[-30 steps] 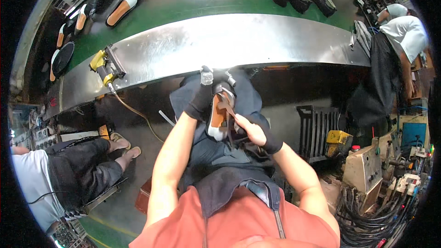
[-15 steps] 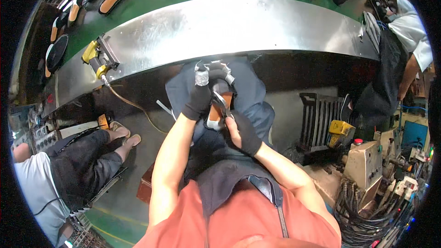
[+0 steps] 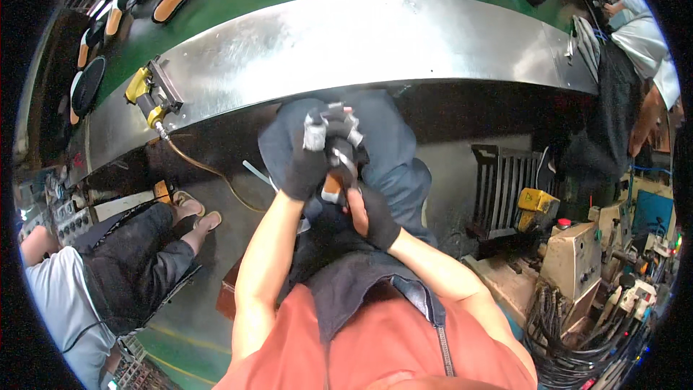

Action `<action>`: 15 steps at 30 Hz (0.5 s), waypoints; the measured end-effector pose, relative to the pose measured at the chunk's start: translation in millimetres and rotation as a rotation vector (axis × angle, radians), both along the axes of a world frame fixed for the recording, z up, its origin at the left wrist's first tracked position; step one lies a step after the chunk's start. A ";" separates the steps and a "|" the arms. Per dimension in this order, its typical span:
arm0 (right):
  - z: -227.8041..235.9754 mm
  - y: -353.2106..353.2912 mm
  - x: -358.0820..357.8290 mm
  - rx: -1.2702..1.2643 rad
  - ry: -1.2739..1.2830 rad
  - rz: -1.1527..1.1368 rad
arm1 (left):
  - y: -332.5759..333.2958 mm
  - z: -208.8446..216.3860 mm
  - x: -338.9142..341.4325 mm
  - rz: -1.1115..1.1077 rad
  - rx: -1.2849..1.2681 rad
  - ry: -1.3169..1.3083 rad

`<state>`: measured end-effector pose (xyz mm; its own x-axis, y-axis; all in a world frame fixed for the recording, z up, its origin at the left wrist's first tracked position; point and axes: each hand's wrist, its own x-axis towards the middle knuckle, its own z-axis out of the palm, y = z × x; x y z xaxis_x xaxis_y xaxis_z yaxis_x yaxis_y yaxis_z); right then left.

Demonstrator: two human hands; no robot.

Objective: The person sits on the floor and uses a metal trimming tool to scrape and shape the edges of shoe soles. The person repeatedly picks up shoes from a nearby conveyor belt, performs the trimming action on their lap, and places the shoes back on the belt.

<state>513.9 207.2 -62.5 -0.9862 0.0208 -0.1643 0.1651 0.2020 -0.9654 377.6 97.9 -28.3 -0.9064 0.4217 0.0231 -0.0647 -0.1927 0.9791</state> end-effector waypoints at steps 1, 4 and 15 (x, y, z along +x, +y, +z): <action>5.1 6.1 5.8 0.005 0.014 0.086 | -8.4 1.4 1.1 -0.035 -0.086 0.214; 31.9 15.2 25.1 -0.169 -0.077 0.304 | -28.5 35.8 47.0 -0.092 -0.243 0.199; 24.0 54.3 71.2 0.083 0.213 0.613 | -32.6 59.8 103.8 -0.125 -0.417 0.072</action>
<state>585.0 261.4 -38.6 -0.8342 -0.5513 0.0141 -0.1972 0.2743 -0.9412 481.4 65.3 31.4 -0.8504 0.5143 -0.1107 0.0091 0.2249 0.9743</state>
